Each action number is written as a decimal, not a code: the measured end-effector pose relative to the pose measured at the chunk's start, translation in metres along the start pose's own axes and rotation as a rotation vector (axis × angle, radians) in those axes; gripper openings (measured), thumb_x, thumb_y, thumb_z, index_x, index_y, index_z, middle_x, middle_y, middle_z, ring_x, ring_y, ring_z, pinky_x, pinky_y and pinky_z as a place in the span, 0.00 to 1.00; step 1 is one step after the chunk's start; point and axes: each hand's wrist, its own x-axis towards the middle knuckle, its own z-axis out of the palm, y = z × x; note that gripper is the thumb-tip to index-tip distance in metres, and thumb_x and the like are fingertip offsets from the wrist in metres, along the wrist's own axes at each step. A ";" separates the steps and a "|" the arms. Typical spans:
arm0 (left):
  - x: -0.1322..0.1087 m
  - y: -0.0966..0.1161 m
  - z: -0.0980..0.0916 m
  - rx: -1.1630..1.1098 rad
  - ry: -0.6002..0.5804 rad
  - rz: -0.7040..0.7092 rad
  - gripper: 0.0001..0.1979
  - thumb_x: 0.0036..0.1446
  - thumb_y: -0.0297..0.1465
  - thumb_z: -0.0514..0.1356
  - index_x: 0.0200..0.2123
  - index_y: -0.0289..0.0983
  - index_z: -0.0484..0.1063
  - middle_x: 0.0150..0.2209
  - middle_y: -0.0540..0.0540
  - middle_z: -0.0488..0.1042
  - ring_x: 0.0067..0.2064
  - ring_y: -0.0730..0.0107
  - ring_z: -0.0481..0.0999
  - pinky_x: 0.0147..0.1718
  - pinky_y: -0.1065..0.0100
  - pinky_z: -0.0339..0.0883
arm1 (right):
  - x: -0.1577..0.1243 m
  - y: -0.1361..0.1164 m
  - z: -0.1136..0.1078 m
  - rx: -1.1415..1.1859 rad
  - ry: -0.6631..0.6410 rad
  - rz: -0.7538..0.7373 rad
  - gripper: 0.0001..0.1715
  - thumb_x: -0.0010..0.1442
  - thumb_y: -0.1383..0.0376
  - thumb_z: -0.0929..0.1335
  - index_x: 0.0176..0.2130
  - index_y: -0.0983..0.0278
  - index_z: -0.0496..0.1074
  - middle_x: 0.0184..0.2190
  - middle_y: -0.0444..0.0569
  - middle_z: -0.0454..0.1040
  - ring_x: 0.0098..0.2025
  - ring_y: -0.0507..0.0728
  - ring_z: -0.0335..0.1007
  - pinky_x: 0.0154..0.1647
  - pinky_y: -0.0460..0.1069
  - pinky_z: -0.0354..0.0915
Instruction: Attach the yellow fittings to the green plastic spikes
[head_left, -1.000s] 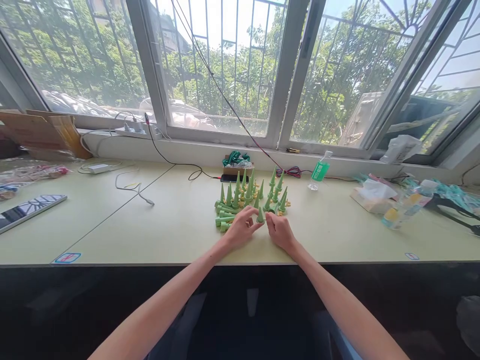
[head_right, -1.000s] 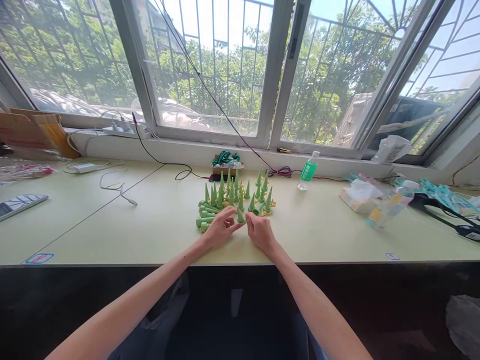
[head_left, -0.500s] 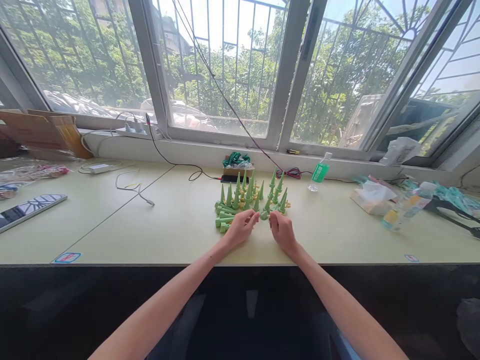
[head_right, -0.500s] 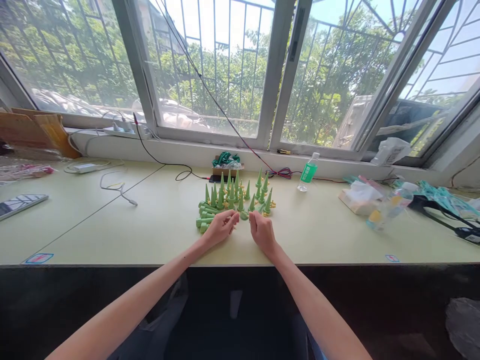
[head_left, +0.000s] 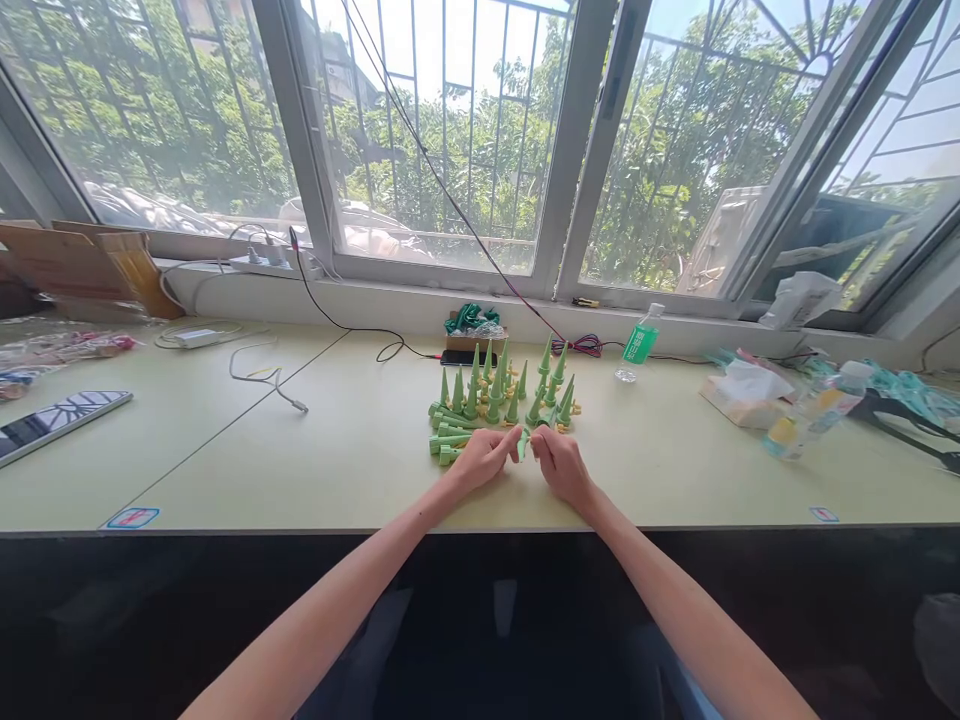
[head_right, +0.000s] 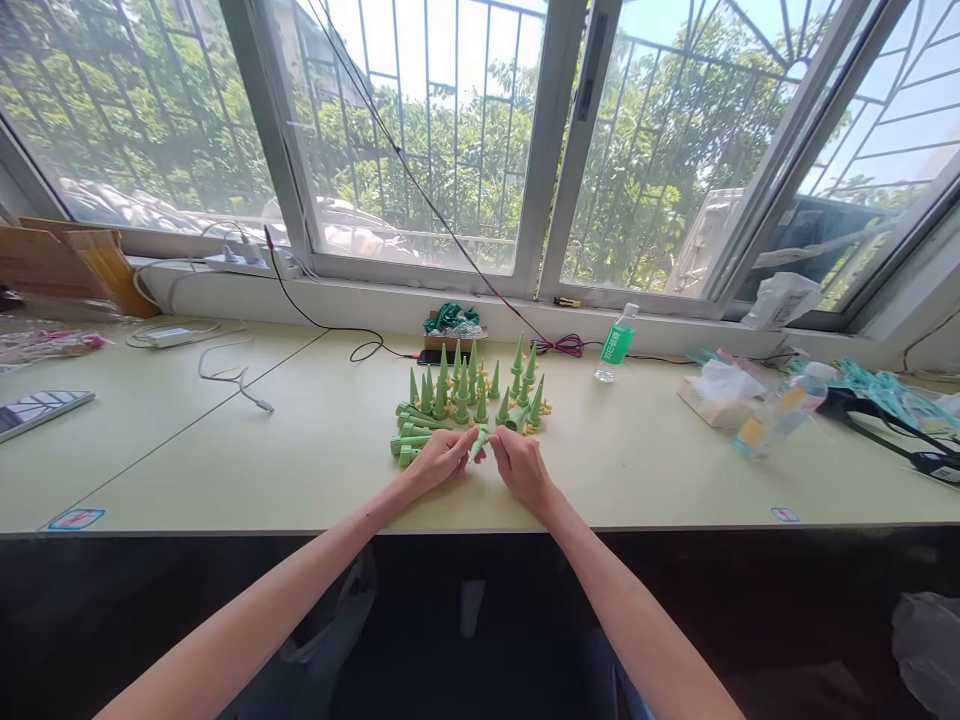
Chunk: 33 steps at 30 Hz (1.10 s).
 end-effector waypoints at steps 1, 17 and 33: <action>0.000 0.001 0.000 0.005 0.003 0.012 0.33 0.64 0.51 0.45 0.19 0.33 0.71 0.14 0.50 0.63 0.23 0.71 0.68 0.29 0.71 0.61 | 0.000 -0.001 0.000 0.000 0.002 0.002 0.19 0.71 0.61 0.56 0.27 0.61 0.58 0.22 0.41 0.60 0.23 0.49 0.56 0.28 0.45 0.54; -0.003 -0.003 0.000 -0.036 0.036 0.084 0.17 0.57 0.44 0.61 0.30 0.35 0.66 0.31 0.51 0.61 0.23 0.81 0.59 0.20 0.74 0.56 | 0.003 -0.003 0.001 -0.066 0.039 0.054 0.21 0.71 0.61 0.54 0.26 0.61 0.55 0.19 0.40 0.57 0.20 0.50 0.54 0.25 0.46 0.52; -0.002 0.004 0.001 -0.110 0.054 0.006 0.20 0.60 0.48 0.55 0.38 0.36 0.68 0.33 0.49 0.71 0.21 0.80 0.64 0.21 0.74 0.58 | 0.001 0.001 0.001 -0.113 0.183 0.051 0.20 0.71 0.60 0.54 0.28 0.61 0.59 0.21 0.42 0.63 0.21 0.51 0.59 0.25 0.46 0.54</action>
